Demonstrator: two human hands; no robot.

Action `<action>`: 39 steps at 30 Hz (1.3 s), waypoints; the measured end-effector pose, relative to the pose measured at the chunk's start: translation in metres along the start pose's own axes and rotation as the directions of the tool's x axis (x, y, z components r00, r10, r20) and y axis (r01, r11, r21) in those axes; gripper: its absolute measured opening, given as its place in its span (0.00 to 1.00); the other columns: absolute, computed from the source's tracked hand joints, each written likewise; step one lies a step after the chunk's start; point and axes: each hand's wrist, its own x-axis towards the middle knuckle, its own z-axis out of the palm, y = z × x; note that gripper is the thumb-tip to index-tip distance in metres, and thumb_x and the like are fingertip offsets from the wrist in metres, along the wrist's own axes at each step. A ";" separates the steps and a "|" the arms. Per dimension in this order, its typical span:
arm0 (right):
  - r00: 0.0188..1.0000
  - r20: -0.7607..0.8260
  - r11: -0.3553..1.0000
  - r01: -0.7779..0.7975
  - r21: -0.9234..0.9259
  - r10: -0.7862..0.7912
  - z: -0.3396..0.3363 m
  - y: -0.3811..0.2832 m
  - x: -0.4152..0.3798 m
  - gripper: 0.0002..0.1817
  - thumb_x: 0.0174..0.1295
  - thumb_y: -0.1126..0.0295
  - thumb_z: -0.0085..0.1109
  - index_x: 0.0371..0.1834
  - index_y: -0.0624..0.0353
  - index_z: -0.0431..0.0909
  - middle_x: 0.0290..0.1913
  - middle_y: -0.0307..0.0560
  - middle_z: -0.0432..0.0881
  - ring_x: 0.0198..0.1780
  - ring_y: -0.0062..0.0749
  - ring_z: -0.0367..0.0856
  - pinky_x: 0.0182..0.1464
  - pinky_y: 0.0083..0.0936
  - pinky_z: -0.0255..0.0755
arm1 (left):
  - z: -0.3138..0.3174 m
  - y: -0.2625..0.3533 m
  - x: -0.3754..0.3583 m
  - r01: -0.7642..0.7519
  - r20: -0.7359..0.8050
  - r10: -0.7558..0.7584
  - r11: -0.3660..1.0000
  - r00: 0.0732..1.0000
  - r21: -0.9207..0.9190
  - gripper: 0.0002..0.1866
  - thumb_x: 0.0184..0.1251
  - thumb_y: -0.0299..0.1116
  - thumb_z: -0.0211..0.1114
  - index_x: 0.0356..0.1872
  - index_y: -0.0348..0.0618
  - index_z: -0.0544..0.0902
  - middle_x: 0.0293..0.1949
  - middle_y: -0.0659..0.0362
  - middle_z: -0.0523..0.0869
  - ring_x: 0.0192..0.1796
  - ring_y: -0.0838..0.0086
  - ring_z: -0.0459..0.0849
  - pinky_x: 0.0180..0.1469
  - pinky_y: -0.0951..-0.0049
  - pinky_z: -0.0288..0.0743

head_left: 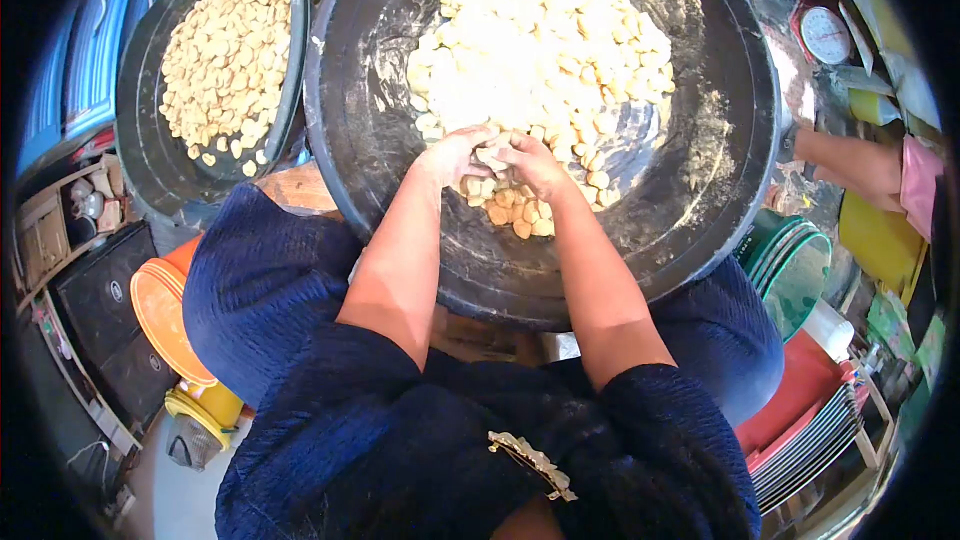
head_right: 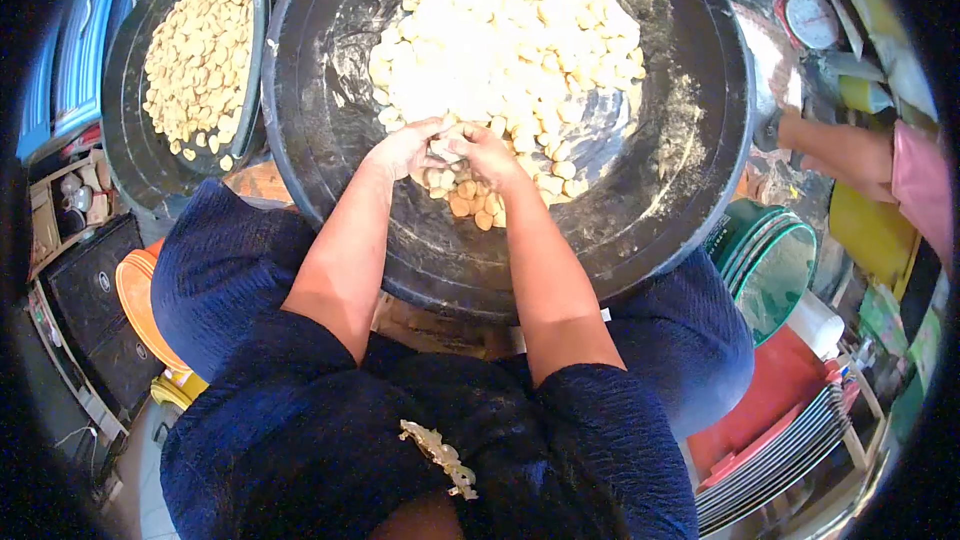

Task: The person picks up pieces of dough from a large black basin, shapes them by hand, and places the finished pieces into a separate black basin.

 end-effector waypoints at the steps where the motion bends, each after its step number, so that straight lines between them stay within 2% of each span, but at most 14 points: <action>1: 0.995 0.105 0.997 -0.004 0.081 -0.005 -0.003 -0.006 -0.006 0.14 0.54 0.59 0.61 0.39 0.56 0.76 0.32 0.37 0.78 0.31 0.18 0.72 0.31 0.18 0.66 | -0.003 -0.003 0.006 -0.029 0.013 0.030 0.996 0.999 -0.087 0.19 0.64 0.46 0.54 0.49 0.46 0.73 0.42 0.58 0.80 0.40 0.70 0.81 0.41 0.67 0.78; 5: 0.956 -0.233 0.856 -0.267 -0.444 0.177 0.004 -0.055 -0.031 0.14 0.58 0.60 0.57 0.43 0.55 0.74 0.38 0.36 0.78 0.35 0.19 0.73 0.36 0.20 0.68 | -0.010 0.000 0.004 0.066 0.009 -0.067 0.997 0.998 0.041 0.20 0.63 0.43 0.57 0.53 0.46 0.71 0.42 0.57 0.79 0.40 0.70 0.81 0.41 0.67 0.78; 8: 0.991 -0.110 0.997 -0.066 0.051 0.071 -0.015 -0.024 -0.015 0.14 0.57 0.62 0.58 0.45 0.54 0.73 0.40 0.36 0.78 0.39 0.22 0.75 0.33 0.23 0.69 | 0.014 0.012 -0.019 0.093 0.041 -0.093 0.996 0.995 0.005 0.22 0.61 0.40 0.60 0.55 0.45 0.70 0.42 0.57 0.79 0.39 0.72 0.81 0.40 0.69 0.78; 10: 0.998 0.058 1.000 -0.005 -0.021 0.006 -0.010 -0.024 -0.014 0.21 0.54 0.65 0.60 0.50 0.57 0.69 0.38 0.37 0.77 0.35 0.18 0.72 0.36 0.20 0.67 | 0.017 0.005 -0.013 -0.109 0.173 0.129 0.987 0.977 -0.122 0.25 0.60 0.39 0.62 0.56 0.44 0.68 0.43 0.57 0.79 0.38 0.74 0.81 0.37 0.73 0.77; 14: 0.998 -0.050 0.893 -0.049 -0.448 0.029 -0.006 -0.027 -0.010 0.24 0.48 0.67 0.62 0.50 0.57 0.69 0.34 0.42 0.79 0.34 0.26 0.75 0.34 0.27 0.71 | -0.011 -0.011 0.015 -0.115 0.045 0.111 0.988 0.993 0.102 0.16 0.58 0.32 0.61 0.48 0.41 0.76 0.35 0.60 0.81 0.37 0.75 0.79 0.37 0.75 0.76; 16: 0.993 -0.074 0.431 -0.108 -0.896 0.095 -0.024 -0.024 0.000 0.27 0.45 0.66 0.63 0.51 0.57 0.68 0.33 0.50 0.80 0.38 0.40 0.78 0.41 0.36 0.72 | -0.022 -0.010 0.014 -0.109 -0.012 0.113 0.977 0.994 0.182 0.14 0.56 0.30 0.60 0.44 0.41 0.77 0.33 0.61 0.81 0.35 0.76 0.79 0.37 0.75 0.75; 18: 0.988 -0.102 0.427 -0.142 -0.893 0.115 -0.027 -0.019 0.006 0.28 0.44 0.64 0.63 0.52 0.56 0.67 0.42 0.55 0.77 0.46 0.51 0.75 0.49 0.42 0.70 | -0.027 -0.015 0.019 -0.091 -0.065 0.111 0.962 0.992 0.257 0.11 0.55 0.28 0.59 0.40 0.40 0.79 0.30 0.63 0.80 0.33 0.77 0.78 0.36 0.76 0.75; 20: 0.823 -0.326 0.404 -0.130 -0.905 -0.465 -0.014 -0.009 0.015 0.27 0.45 0.65 0.62 0.51 0.54 0.68 0.49 0.55 0.72 0.52 0.49 0.71 0.52 0.40 0.67 | -0.030 -0.020 0.028 -0.143 -0.043 0.156 0.965 0.987 0.220 0.10 0.52 0.29 0.58 0.37 0.40 0.79 0.28 0.64 0.79 0.30 0.78 0.76 0.37 0.76 0.74; 25: 0.875 -0.152 -0.016 -0.180 -0.984 -0.461 0.009 0.026 0.031 0.25 0.42 0.72 0.66 0.47 0.55 0.69 0.46 0.52 0.72 0.51 0.47 0.71 0.50 0.42 0.68 | -0.027 -0.022 0.020 -0.023 -0.228 0.059 0.987 0.972 0.157 0.17 0.58 0.38 0.60 0.47 0.44 0.76 0.29 0.62 0.79 0.33 0.74 0.77 0.42 0.72 0.74; 26: 0.875 -0.154 -0.014 -0.180 -0.983 -0.459 0.009 0.031 0.033 0.25 0.42 0.72 0.66 0.47 0.55 0.69 0.46 0.52 0.72 0.51 0.47 0.71 0.50 0.42 0.68 | -0.024 -0.023 0.016 0.039 -0.200 -0.039 0.999 0.979 -0.005 0.19 0.59 0.42 0.61 0.50 0.46 0.74 0.30 0.61 0.79 0.33 0.73 0.78 0.44 0.72 0.74; 28: 0.903 -0.204 0.857 0.259 -0.445 -0.378 0.017 0.027 0.031 0.23 0.43 0.76 0.67 0.44 0.60 0.69 0.43 0.46 0.75 0.47 0.35 0.75 0.45 0.32 0.72 | -0.018 -0.020 0.019 0.079 -0.115 -0.084 0.996 0.990 -0.044 0.22 0.62 0.47 0.59 0.53 0.48 0.71 0.34 0.61 0.79 0.34 0.71 0.79 0.44 0.69 0.75; 30: 0.917 -0.245 0.909 0.217 -0.357 -0.315 0.016 0.014 0.023 0.21 0.45 0.79 0.65 0.42 0.61 0.69 0.41 0.44 0.76 0.43 0.26 0.75 0.42 0.22 0.73 | -0.020 -0.018 0.019 0.100 0.144 -0.066 0.964 0.987 -0.246 0.20 0.63 0.45 0.58 0.52 0.45 0.71 0.38 0.60 0.79 0.36 0.70 0.80 0.45 0.67 0.75; 36: 0.994 0.025 0.978 0.109 -0.175 -0.107 -0.004 -0.031 -0.004 0.18 0.47 0.82 0.59 0.43 0.61 0.71 0.40 0.41 0.76 0.43 0.25 0.76 0.41 0.20 0.74 | -0.004 0.018 -0.001 -0.095 0.173 0.107 0.993 0.979 -0.074 0.14 0.64 0.34 0.55 0.49 0.41 0.74 0.38 0.58 0.81 0.35 0.75 0.81 0.33 0.77 0.77; 39: 0.981 -0.061 0.983 0.180 -0.043 -0.182 -0.018 -0.041 -0.011 0.14 0.49 0.79 0.57 0.41 0.60 0.73 0.35 0.41 0.76 0.33 0.25 0.76 0.32 0.19 0.72 | -0.005 0.029 -0.011 -0.115 0.290 0.143 0.987 0.946 -0.113 0.10 0.60 0.30 0.59 0.42 0.42 0.76 0.34 0.60 0.80 0.30 0.78 0.76 0.30 0.78 0.73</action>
